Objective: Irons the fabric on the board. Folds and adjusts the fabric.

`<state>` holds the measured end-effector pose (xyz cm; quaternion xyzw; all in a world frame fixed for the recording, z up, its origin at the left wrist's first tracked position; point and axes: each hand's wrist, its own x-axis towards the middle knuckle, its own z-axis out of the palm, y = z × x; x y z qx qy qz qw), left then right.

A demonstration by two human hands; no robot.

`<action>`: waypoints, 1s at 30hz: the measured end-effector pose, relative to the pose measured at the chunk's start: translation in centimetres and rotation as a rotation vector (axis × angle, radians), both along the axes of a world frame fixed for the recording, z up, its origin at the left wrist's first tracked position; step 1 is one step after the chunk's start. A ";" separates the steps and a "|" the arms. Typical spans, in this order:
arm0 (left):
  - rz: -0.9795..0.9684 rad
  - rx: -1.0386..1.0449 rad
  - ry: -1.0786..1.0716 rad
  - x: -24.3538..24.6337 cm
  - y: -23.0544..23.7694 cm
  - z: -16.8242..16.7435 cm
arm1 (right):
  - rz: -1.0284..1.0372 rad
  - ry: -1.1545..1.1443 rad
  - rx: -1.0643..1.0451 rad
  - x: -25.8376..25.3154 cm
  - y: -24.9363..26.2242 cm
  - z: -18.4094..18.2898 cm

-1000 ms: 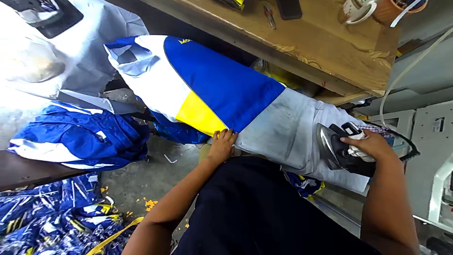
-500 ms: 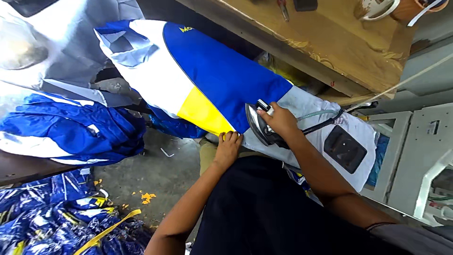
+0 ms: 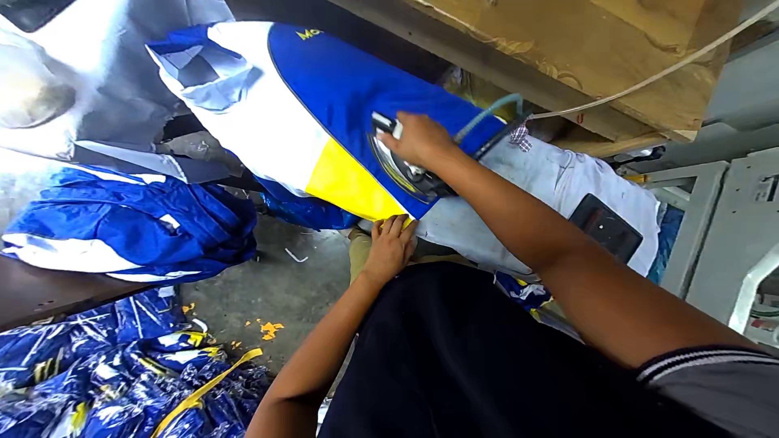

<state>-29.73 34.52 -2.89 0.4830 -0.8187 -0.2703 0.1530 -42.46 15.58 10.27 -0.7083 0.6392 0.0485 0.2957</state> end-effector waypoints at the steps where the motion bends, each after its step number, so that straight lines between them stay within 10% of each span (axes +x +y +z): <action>1: 0.041 -0.012 0.039 0.7 0.6 0.0 | 0.029 0.012 0.023 -1.2 1.9 0.0; 7: 0.344 0.068 0.068 5.6 3.8 -0.1 | 0.056 0.082 0.090 -5.0 7.3 -0.7; 19: 0.212 -0.095 0.133 1.9 1.8 1.2 | 0.043 -0.105 -0.059 8.6 -4.9 0.0; 30: 0.080 -0.104 0.096 0.8 0.3 0.0 | -0.007 0.069 0.046 -5.1 8.1 -0.9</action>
